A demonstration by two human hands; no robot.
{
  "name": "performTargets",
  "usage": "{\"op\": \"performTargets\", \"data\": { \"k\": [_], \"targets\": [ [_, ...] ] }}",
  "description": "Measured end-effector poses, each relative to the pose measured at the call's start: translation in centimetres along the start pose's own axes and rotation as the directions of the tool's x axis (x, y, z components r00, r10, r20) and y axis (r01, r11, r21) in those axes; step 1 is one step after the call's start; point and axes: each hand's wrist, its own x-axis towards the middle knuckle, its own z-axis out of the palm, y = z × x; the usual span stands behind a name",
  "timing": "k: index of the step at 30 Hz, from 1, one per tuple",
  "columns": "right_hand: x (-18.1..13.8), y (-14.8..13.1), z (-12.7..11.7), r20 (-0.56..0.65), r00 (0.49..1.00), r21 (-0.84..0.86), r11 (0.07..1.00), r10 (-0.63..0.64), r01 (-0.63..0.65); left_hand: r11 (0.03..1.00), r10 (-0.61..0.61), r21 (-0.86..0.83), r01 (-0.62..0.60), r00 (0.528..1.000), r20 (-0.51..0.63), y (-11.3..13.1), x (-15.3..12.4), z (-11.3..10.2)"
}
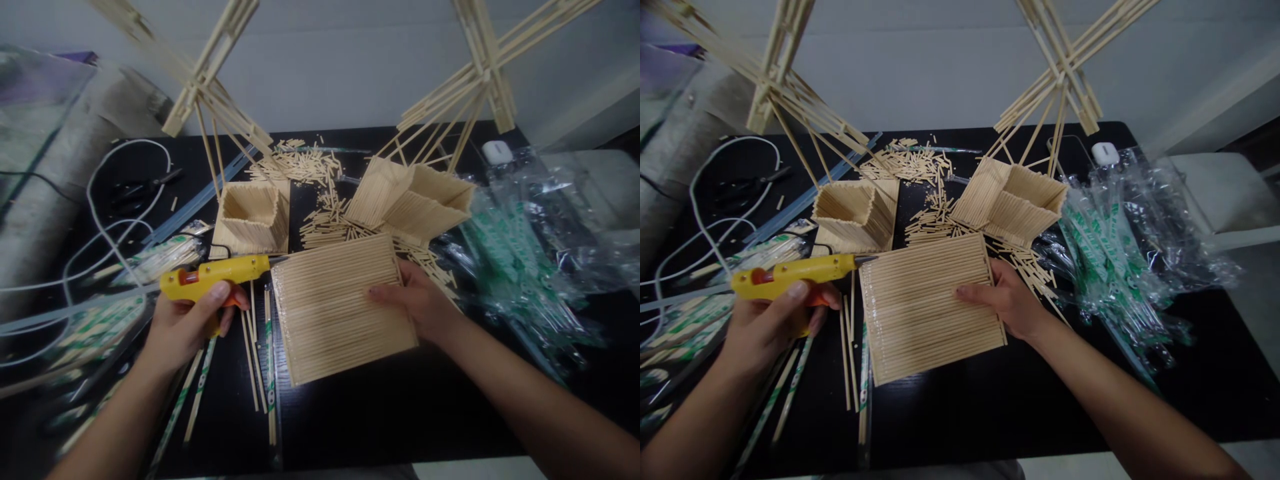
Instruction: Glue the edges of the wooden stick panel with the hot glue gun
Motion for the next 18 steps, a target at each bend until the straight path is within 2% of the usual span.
{"op": "performTargets", "data": {
  "k": [7, 18],
  "targets": [
    [0.20, -0.05, 0.04, -0.001, 1.000, 0.011, 1.000, 0.005, -0.005, 0.999, 0.021, 0.043, -0.020, 1.000, -0.023, -0.35, -0.30, 0.04],
    [0.38, -0.12, -0.14, -0.043, 0.999, 0.005, 1.000, 0.014, -0.014, 0.992, -0.008, 0.125, 0.003, 0.999, 0.040, -0.80, -0.56, -0.33]
  ]
}}
